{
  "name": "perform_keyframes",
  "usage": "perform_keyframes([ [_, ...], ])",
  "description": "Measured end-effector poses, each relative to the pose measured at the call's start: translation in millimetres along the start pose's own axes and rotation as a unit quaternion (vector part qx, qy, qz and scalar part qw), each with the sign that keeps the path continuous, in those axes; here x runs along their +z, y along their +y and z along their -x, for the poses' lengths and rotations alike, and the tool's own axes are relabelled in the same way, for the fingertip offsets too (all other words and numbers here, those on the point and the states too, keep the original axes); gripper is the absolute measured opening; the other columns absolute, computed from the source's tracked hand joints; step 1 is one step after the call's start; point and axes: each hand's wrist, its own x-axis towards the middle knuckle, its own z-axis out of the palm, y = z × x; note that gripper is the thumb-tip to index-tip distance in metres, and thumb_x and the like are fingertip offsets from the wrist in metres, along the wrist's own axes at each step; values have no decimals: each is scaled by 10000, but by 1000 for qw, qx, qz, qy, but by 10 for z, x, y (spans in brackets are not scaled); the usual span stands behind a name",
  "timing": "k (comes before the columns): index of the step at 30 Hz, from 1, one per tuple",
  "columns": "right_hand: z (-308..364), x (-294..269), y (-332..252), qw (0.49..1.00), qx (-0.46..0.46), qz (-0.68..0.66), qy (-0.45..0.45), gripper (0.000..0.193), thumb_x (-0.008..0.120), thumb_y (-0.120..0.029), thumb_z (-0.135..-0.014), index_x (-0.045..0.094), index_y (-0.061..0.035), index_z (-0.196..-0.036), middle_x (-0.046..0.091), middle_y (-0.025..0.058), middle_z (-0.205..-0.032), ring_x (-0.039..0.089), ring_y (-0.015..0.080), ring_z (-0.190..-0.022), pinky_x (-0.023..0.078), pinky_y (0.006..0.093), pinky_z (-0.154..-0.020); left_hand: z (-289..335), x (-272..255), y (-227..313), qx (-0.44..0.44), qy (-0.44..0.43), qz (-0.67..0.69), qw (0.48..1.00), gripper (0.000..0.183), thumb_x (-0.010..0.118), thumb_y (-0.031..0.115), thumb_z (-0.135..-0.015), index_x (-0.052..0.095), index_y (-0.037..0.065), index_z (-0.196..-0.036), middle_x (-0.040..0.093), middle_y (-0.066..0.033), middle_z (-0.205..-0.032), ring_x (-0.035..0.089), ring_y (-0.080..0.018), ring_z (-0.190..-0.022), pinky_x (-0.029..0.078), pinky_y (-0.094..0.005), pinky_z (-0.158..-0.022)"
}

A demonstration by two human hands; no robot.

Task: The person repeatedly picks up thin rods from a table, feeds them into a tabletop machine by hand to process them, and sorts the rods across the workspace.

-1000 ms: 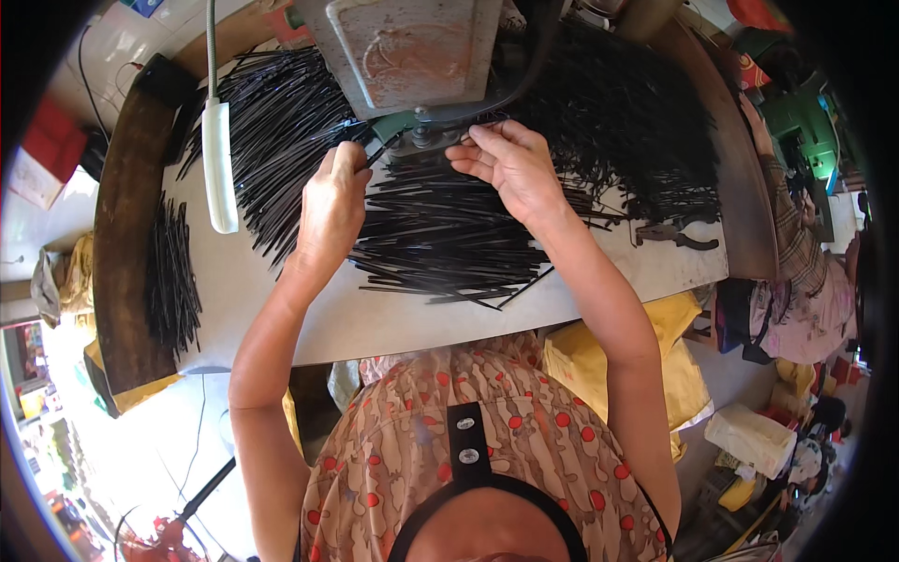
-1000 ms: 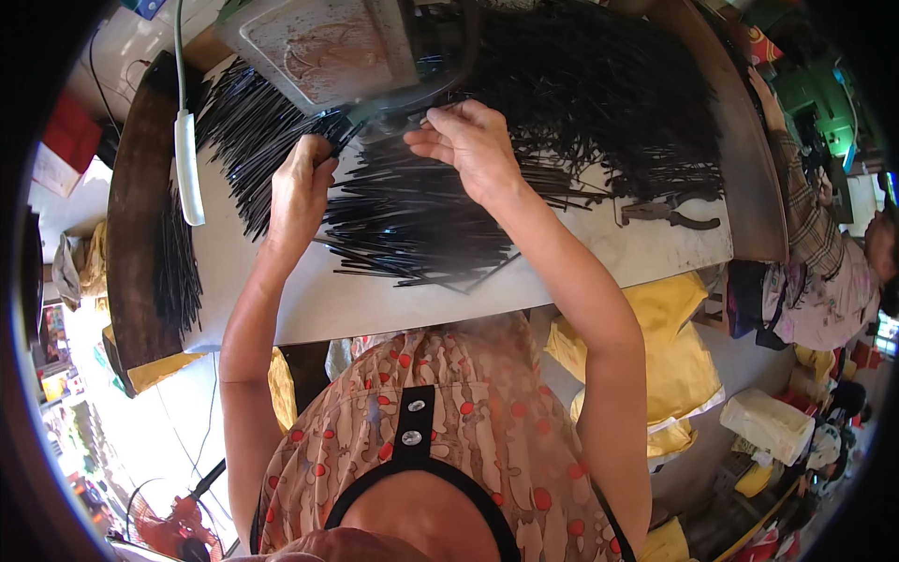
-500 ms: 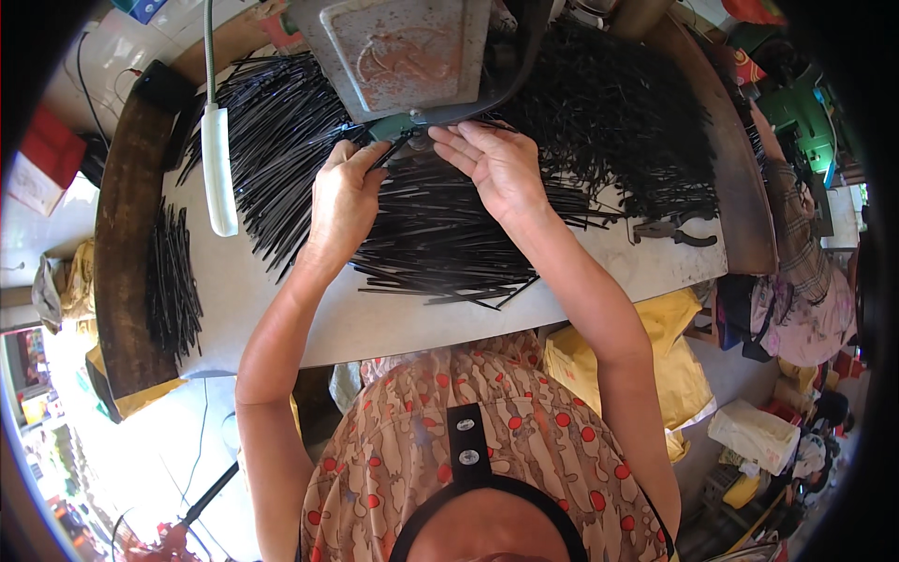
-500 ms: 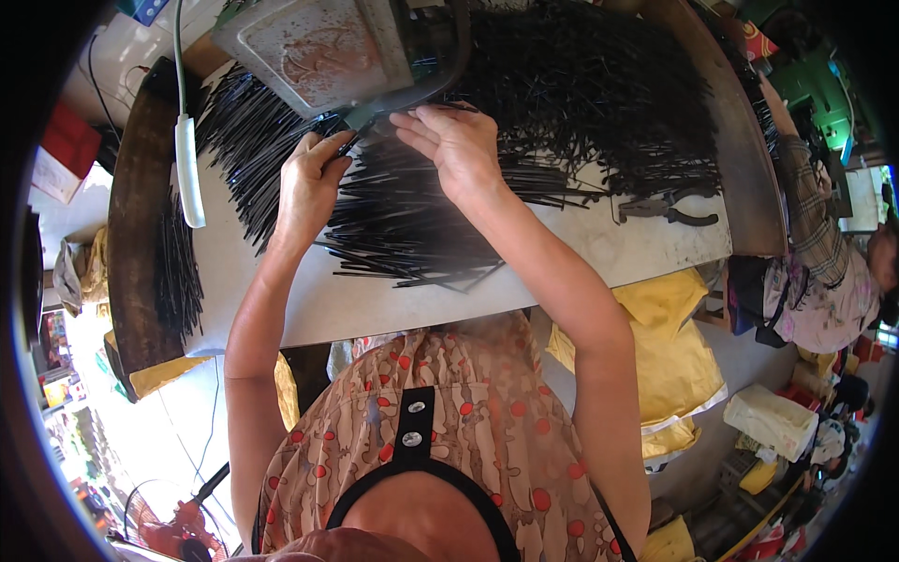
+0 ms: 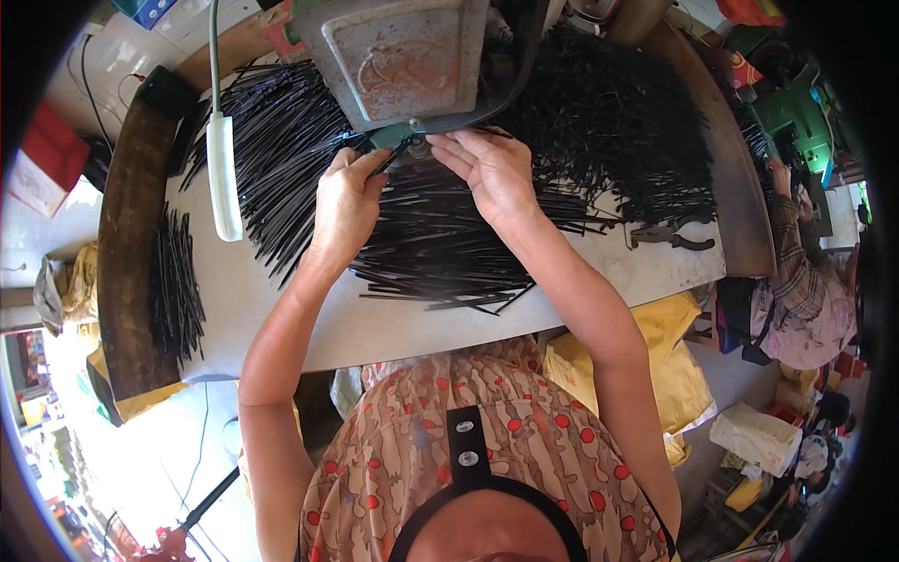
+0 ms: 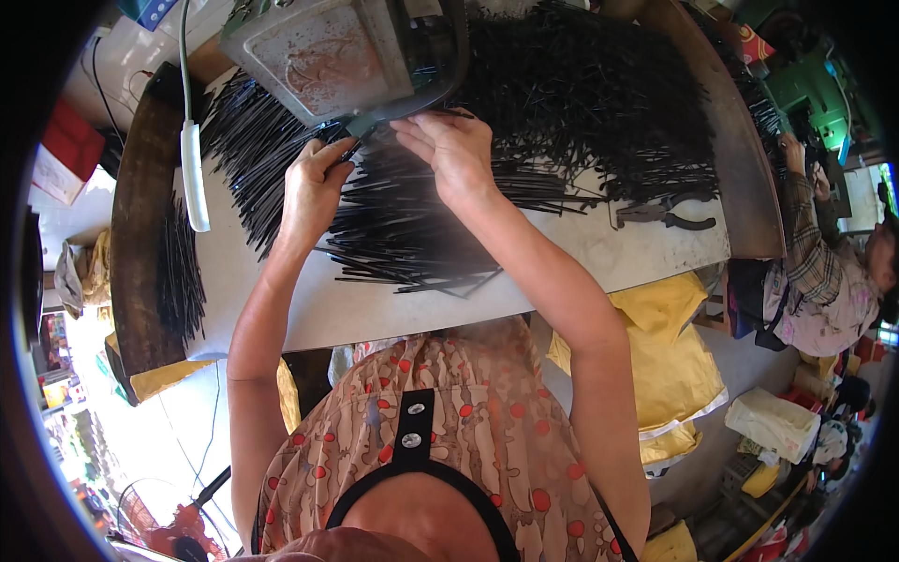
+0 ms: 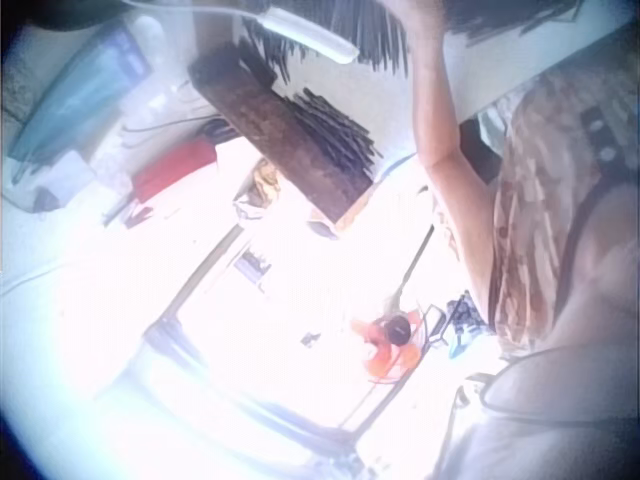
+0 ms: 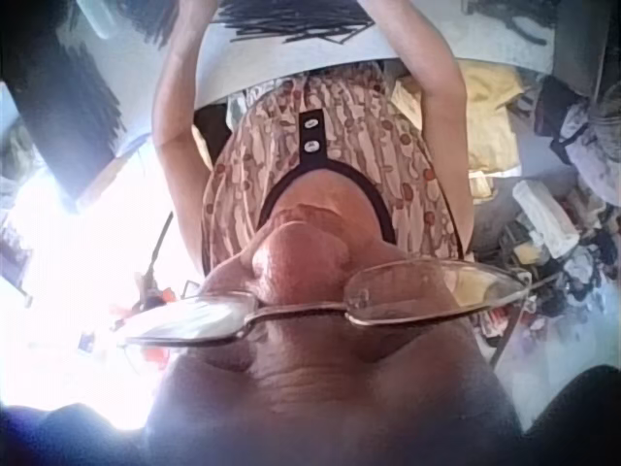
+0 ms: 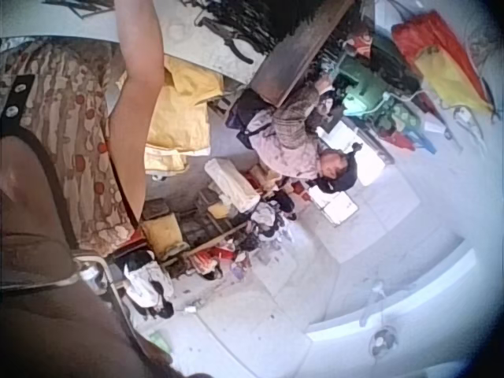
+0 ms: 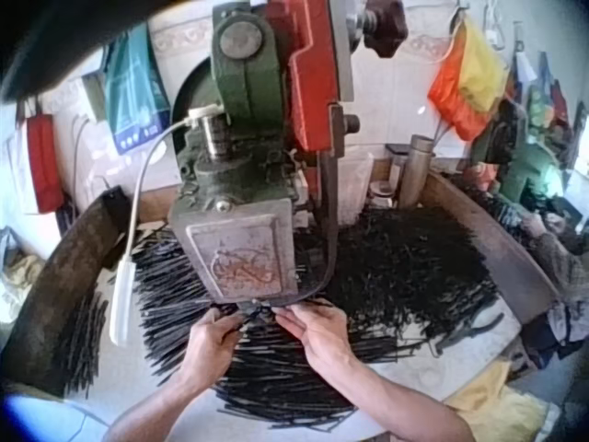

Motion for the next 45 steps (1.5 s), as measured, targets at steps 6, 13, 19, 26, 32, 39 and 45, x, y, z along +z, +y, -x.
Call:
perform_keyframes([
  [6,15,25,-11,1000,-9,10,4,143,497,-21,-830,527,87,-919,580,203,-952,588,290,-900,484,386,-824,-14,5,-9,-21,-6,23,999,301,588,-28,-692,607,21,-988,494,-139,-723,510,-271,-644,408,-343,-606],
  [13,-9,-8,-17,1000,-5,12,-2,137,503,-14,-821,529,90,-906,581,211,-938,591,297,-894,486,387,-820,19,23,-20,43,23,-85,995,266,561,-7,-722,592,24,-983,484,-136,-714,529,-286,-640,429,-361,-564],
  [19,31,-148,-183,1000,10,10,3,108,542,-11,-769,520,83,-817,587,191,-844,618,291,-783,519,358,-728,-9,-196,-154,56,-35,-33,997,158,556,99,-780,607,-2,-890,540,-100,-671,556,-238,-550,425,-322,-476],
  [26,203,-117,-318,903,146,352,-200,142,612,-130,-729,567,5,-727,597,91,-709,547,95,-548,453,202,-503,238,-302,-68,-305,-263,409,819,138,521,121,-841,559,5,-776,545,-39,-611,480,-74,-451,344,-183,-364],
  [32,279,-56,-235,951,127,251,-127,154,606,-151,-756,567,-3,-738,592,76,-702,533,79,-537,429,199,-470,377,-212,70,-268,-199,415,846,150,519,149,-852,535,18,-782,529,-31,-624,445,-64,-447,300,-180,-363],
  [39,161,-236,-254,989,82,117,-21,86,558,-88,-805,541,-14,-763,607,114,-764,605,152,-649,506,247,-560,297,-198,4,-272,-152,341,887,224,558,119,-822,565,38,-1031,494,-2,-604,380,-37,-419,279,-174,-344],
  [45,127,-148,-212,999,14,47,-15,96,519,-48,-824,508,12,-751,587,186,-855,613,266,-801,518,359,-739,195,-123,-22,-156,-87,175,968,240,546,74,-803,582,10,-1031,517,-38,-549,450,-62,-452,353,-220,-412],
])
